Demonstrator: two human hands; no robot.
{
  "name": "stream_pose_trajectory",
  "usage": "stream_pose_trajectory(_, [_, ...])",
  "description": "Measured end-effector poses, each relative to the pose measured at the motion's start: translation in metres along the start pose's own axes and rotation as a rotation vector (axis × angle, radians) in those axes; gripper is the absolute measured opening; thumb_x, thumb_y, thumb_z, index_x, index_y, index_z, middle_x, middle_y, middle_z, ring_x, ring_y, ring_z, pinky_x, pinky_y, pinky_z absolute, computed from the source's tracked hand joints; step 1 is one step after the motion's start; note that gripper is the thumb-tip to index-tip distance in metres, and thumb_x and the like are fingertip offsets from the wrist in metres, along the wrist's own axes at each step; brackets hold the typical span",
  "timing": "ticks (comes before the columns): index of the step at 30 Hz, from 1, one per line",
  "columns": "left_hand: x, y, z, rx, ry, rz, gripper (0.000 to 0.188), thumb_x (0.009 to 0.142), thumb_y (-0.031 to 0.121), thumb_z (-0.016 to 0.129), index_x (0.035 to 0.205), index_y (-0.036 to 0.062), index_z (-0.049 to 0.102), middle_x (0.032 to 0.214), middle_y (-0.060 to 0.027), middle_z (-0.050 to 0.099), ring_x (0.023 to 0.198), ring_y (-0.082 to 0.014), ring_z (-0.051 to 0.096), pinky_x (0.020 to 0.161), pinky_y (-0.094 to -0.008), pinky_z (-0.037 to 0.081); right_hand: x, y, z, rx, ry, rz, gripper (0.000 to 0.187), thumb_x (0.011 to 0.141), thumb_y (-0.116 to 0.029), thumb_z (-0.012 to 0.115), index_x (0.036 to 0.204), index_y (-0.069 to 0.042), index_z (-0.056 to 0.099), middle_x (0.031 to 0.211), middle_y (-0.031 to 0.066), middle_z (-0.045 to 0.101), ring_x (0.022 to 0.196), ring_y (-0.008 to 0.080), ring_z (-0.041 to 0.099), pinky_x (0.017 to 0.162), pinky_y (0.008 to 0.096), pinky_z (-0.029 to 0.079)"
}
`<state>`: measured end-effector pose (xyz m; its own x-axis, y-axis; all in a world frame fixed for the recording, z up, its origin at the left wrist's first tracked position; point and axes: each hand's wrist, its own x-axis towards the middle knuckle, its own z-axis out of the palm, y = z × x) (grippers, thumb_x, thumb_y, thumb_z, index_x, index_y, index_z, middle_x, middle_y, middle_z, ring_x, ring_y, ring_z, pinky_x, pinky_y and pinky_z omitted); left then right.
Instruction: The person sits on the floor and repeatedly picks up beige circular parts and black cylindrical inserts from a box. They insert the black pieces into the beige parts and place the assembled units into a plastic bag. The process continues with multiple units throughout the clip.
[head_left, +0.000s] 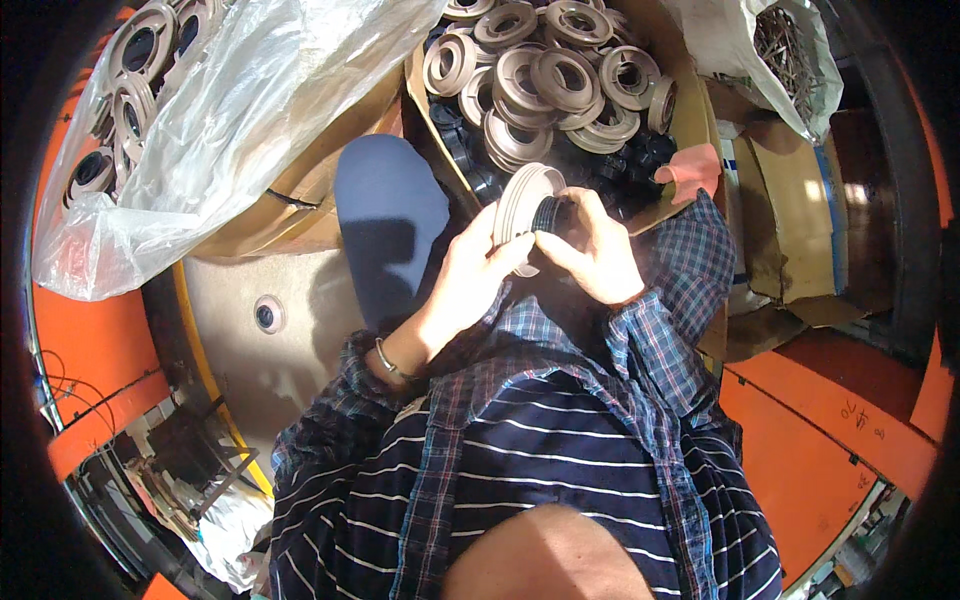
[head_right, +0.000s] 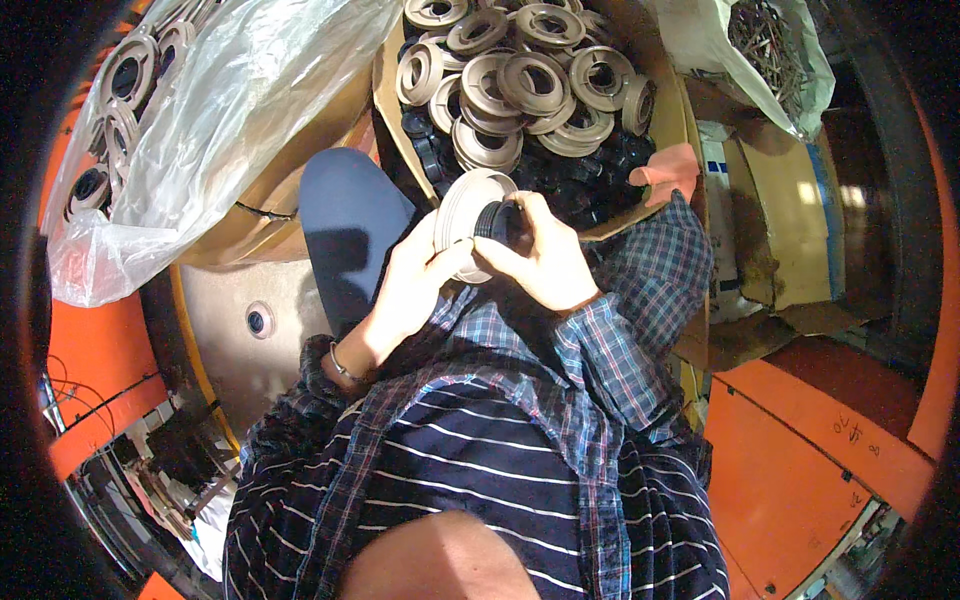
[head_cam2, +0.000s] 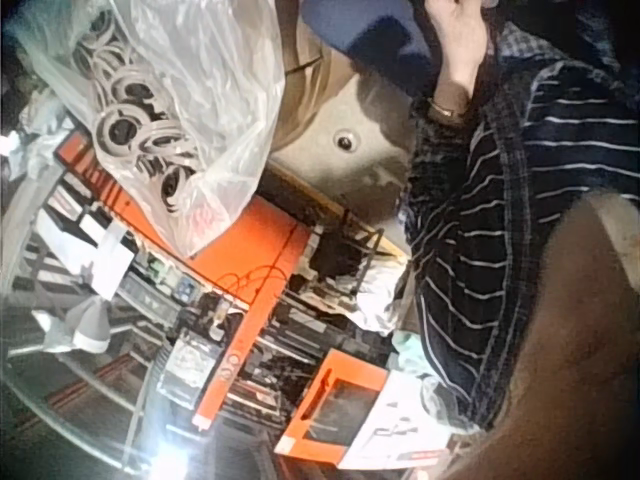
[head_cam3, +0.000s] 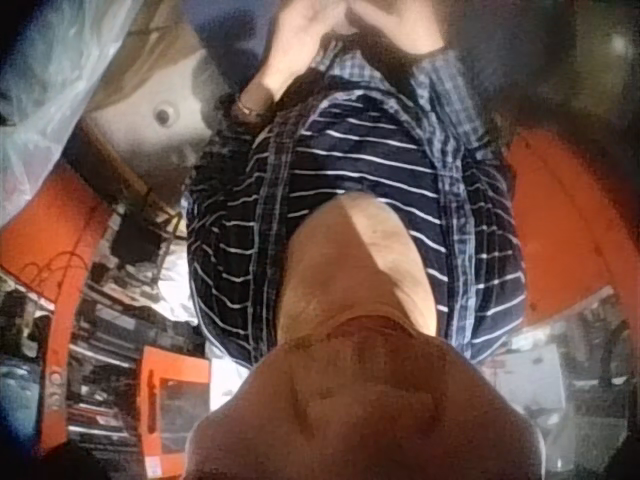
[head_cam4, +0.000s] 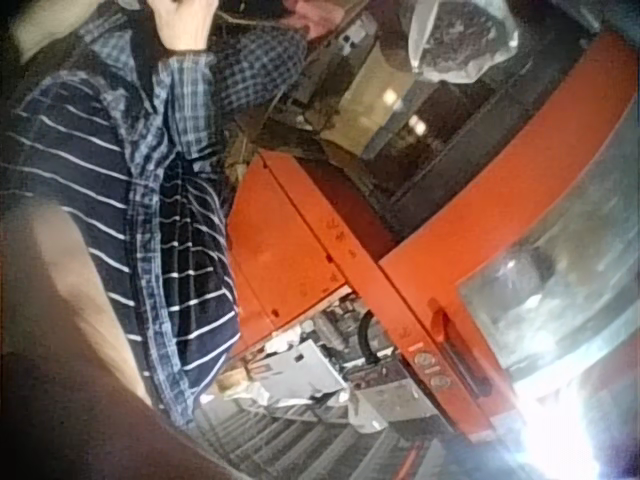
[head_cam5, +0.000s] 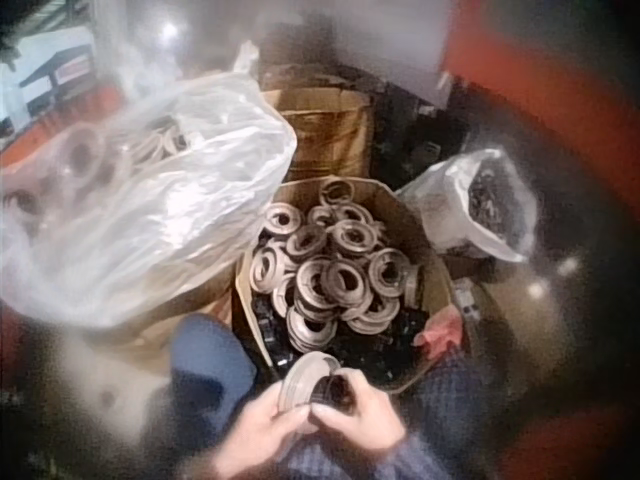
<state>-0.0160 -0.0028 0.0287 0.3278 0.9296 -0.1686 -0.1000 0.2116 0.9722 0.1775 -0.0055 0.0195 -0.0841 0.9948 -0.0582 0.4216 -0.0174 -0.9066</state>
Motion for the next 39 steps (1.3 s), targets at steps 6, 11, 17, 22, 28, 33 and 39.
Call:
stream_pose_trajectory(6, [-0.009, -0.004, 0.012, 0.403, -0.018, 0.046, 0.059, 0.092, 0.016, 0.067, 0.142, -0.0008, 0.041, 0.128, -0.023, 0.06, 0.12, -0.0271, 0.059, 0.1, -0.0358, 0.047, 0.001, 0.001, 0.017, 0.483, 0.055, 0.243, 0.038, 0.092, -0.029, 0.068, 0.115, -0.003, 0.054, 0.08, 0.0082, 0.064, 0.06, 0.0123, 0.06, 0.056, 0.0251, 0.05])
stream_pose_trajectory(11, [-0.008, -0.009, 0.017, 0.229, -0.059, 0.026, 0.061, 0.093, 0.013, 0.065, 0.146, 0.0023, 0.037, 0.122, -0.0182, 0.064, 0.113, -0.024, 0.063, 0.096, -0.0333, 0.049, 0.002, 0.012, 0.022, 0.857, 0.032, 0.522, 0.029, 0.095, -0.031, 0.063, 0.105, -0.005, 0.055, 0.075, 0.0032, 0.061, 0.058, 0.009, 0.058, 0.05, 0.0226, 0.047])
stream_pose_trajectory(17, [0.003, -0.003, 0.004, 0.013, -0.065, -0.123, 0.048, 0.094, 0.009, 0.063, 0.138, -0.0003, 0.047, 0.116, -0.0067, 0.062, 0.105, -0.0114, 0.059, 0.094, -0.0285, 0.049, 0.003, 0.025, 0.01, -0.142, 0.104, -0.206, 0.05, 0.082, -0.034, 0.076, 0.11, 0.001, 0.054, 0.076, 0.0053, 0.062, 0.066, 0.013, 0.06, 0.057, 0.0287, 0.048])
stream_pose_trajectory(22, [-0.003, -0.016, 0.009, 0.35, -0.105, 0.086, 0.054, 0.093, 0.008, 0.063, 0.143, 0.0013, 0.042, 0.127, -0.0166, 0.057, 0.114, -0.0242, 0.056, 0.099, -0.0353, 0.046, 0.002, 0.027, 0.022, 0.629, 0.009, 0.366, 0.033, 0.095, -0.033, 0.061, 0.11, -0.003, 0.056, 0.075, 0.0064, 0.062, 0.052, 0.0112, 0.057, 0.044, 0.0266, 0.046])
stream_pose_trajectory(28, [0.0, -0.023, 0.005, 0.172, -0.162, -0.014, 0.05, 0.095, 0.008, 0.06, 0.142, 0.0017, 0.043, 0.124, -0.0165, 0.062, 0.112, -0.0227, 0.061, 0.1, -0.0343, 0.046, 0.007, 0.022, -0.001, 0.711, -0.271, 0.643, 0.066, 0.097, -0.063, 0.043, 0.101, 0.0, 0.062, 0.068, 0.0092, 0.064, 0.044, 0.0153, 0.054, 0.041, 0.0285, 0.045])
stream_pose_trajectory(33, [0.004, -0.009, -0.001, -0.046, 0.01, -0.031, 0.045, 0.094, 0.012, 0.064, 0.135, -0.0001, 0.05, 0.114, -0.0088, 0.065, 0.101, -0.0115, 0.06, 0.089, -0.0277, 0.05, 0.009, 0.013, -0.006, -0.142, 0.025, -0.328, 0.068, 0.076, -0.031, 0.083, 0.127, 0.0, 0.052, 0.091, 0.0087, 0.066, 0.076, 0.0163, 0.065, 0.069, 0.0293, 0.053])
stream_pose_trajectory(39, [-0.004, 0.002, 0.004, 0.644, -0.177, 0.513, 0.06, 0.088, 0.007, 0.066, 0.143, -0.0008, 0.042, 0.144, -0.0229, 0.046, 0.135, -0.0323, 0.045, 0.111, -0.0405, 0.039, -0.007, 0.018, 0.019, 1.367, -0.125, 0.41, 0.041, 0.093, -0.027, 0.063, 0.126, -0.005, 0.053, 0.102, 0.0077, 0.067, 0.086, 0.0193, 0.068, 0.073, 0.0299, 0.058])
